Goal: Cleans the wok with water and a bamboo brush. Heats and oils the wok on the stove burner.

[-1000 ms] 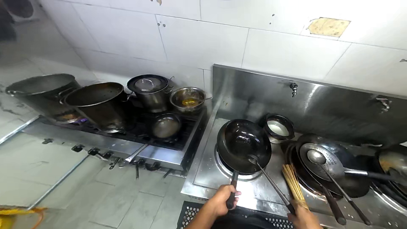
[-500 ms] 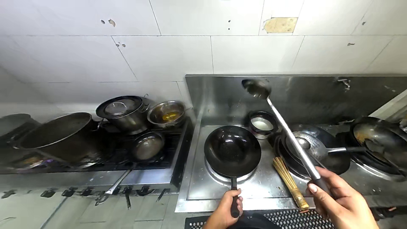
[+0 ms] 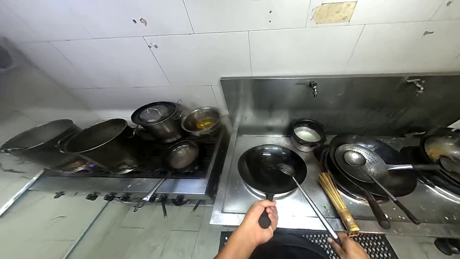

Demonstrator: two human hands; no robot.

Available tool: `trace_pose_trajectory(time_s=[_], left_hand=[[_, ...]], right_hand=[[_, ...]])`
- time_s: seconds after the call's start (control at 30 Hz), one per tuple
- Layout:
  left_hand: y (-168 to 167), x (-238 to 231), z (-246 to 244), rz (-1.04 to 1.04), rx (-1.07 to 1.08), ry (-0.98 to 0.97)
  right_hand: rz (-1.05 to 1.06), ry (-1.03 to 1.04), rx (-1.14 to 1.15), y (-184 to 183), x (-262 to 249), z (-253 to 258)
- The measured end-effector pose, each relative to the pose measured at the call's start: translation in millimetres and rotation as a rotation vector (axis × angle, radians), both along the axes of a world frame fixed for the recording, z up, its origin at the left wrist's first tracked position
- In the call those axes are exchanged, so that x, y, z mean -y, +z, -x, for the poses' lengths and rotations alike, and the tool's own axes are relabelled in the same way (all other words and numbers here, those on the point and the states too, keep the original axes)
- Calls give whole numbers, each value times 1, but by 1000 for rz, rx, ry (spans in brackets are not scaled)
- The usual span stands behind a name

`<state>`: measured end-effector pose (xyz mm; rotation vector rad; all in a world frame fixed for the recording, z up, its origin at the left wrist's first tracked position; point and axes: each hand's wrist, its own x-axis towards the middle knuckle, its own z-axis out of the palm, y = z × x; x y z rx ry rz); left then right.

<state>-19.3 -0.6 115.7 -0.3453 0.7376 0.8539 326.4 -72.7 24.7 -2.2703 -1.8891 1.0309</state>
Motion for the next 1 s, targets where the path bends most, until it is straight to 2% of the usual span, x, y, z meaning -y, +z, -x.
trace_pose_trajectory(time_s=[0.07, 0.23, 0.33, 0.5, 0.63, 0.8, 1.0], left_hand=[[18, 8, 7, 14, 59, 27], [82, 23, 48, -21, 166, 137], [124, 26, 84, -94, 147, 177], [180, 1, 155, -225, -30, 224], [210, -45, 200, -263, -434, 293], [210, -113, 253, -259, -978, 285], [187, -171, 292, -206, -1405, 317]], right_hand=[[49, -49, -176, 19, -4, 7], [161, -278, -1051, 77, -13, 38], [82, -227, -1289, 109, -16, 44], [-81, -158, -1317, 124, -14, 38], [-94, -204, -1191, 106, -4, 29], [-30, -316, -1055, 73, 15, 24], [9, -504, -1138, 57, 29, 24]])
